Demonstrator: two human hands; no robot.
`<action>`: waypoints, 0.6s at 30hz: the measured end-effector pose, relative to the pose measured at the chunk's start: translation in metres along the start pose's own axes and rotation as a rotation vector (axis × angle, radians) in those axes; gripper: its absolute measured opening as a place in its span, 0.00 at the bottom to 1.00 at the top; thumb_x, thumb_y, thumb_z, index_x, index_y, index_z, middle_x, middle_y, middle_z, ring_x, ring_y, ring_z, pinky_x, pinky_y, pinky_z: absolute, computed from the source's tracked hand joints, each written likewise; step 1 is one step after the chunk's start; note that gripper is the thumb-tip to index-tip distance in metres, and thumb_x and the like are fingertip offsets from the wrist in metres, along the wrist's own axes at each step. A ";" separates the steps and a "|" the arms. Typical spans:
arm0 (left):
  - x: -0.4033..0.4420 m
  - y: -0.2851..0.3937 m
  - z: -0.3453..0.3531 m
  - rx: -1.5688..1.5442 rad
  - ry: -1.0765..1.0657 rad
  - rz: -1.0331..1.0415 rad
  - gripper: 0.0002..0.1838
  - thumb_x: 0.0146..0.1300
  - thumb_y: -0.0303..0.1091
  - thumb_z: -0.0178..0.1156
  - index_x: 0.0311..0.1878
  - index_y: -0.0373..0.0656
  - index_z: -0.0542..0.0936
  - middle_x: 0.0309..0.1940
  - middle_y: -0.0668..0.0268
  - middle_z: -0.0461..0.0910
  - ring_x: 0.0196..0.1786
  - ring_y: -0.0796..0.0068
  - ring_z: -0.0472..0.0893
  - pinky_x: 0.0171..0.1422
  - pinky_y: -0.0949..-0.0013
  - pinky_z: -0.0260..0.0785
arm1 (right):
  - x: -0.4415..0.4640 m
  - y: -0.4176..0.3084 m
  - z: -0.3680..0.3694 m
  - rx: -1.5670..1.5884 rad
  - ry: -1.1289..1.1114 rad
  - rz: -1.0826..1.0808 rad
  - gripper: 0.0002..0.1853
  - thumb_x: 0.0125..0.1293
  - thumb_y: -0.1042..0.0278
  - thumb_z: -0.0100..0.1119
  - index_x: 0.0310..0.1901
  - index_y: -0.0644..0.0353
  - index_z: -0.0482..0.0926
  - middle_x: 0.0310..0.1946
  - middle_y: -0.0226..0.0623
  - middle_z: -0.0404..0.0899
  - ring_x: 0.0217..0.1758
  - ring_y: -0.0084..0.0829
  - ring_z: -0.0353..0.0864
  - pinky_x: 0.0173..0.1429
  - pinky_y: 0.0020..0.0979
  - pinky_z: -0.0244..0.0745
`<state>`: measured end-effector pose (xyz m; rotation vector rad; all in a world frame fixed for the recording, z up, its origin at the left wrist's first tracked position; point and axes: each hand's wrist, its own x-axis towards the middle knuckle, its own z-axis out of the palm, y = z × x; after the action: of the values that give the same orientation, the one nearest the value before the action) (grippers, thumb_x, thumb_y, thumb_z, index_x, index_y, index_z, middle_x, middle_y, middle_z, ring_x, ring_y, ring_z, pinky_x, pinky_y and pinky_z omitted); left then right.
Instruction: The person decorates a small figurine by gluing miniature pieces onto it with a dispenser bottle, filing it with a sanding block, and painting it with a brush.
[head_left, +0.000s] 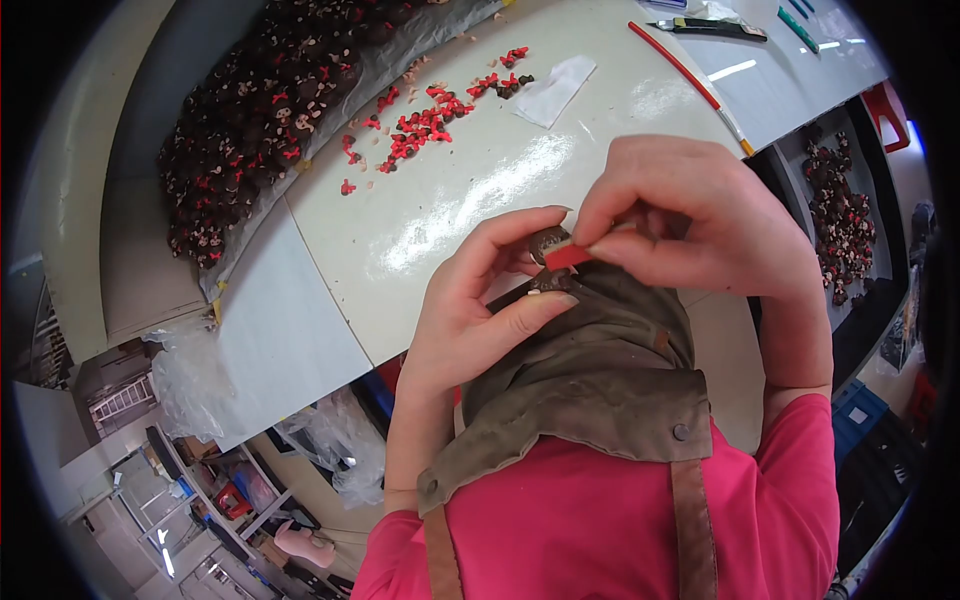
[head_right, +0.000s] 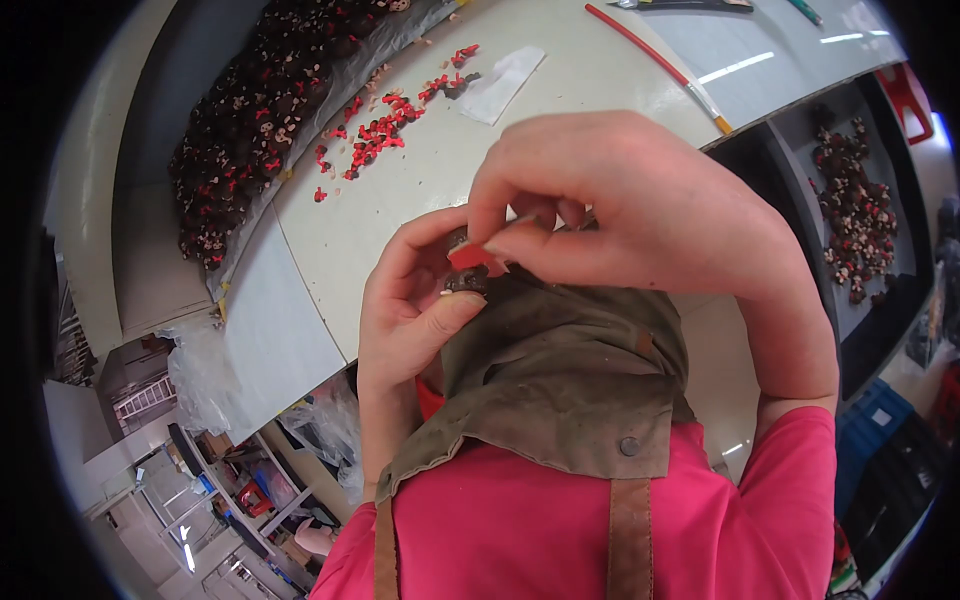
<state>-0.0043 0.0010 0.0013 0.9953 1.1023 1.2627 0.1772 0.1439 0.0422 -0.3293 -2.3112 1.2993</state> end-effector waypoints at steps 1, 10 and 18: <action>0.001 0.000 0.000 0.000 0.000 0.002 0.31 0.57 0.25 0.69 0.64 0.36 0.69 0.55 0.64 0.75 0.56 0.77 0.76 0.60 0.72 0.68 | 0.000 0.000 0.001 0.011 -0.014 0.013 0.08 0.53 0.80 0.65 0.35 0.58 0.83 0.25 0.27 0.73 0.23 0.20 0.70 0.26 0.21 0.63; 0.000 0.000 0.003 -0.032 0.001 0.025 0.30 0.57 0.25 0.69 0.63 0.36 0.70 0.55 0.63 0.75 0.56 0.77 0.76 0.60 0.72 0.69 | 0.002 0.004 -0.006 0.037 0.086 0.047 0.07 0.54 0.78 0.65 0.35 0.59 0.82 0.25 0.25 0.73 0.23 0.16 0.68 0.27 0.21 0.62; 0.001 0.000 0.004 -0.024 0.015 0.010 0.30 0.57 0.25 0.69 0.63 0.36 0.70 0.57 0.62 0.75 0.57 0.73 0.77 0.62 0.69 0.69 | 0.002 0.000 0.011 0.061 0.011 0.046 0.07 0.52 0.78 0.66 0.34 0.58 0.82 0.26 0.26 0.75 0.24 0.18 0.70 0.27 0.22 0.63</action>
<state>0.0001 0.0016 0.0019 0.9760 1.0929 1.2910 0.1696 0.1368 0.0378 -0.3702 -2.2622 1.3833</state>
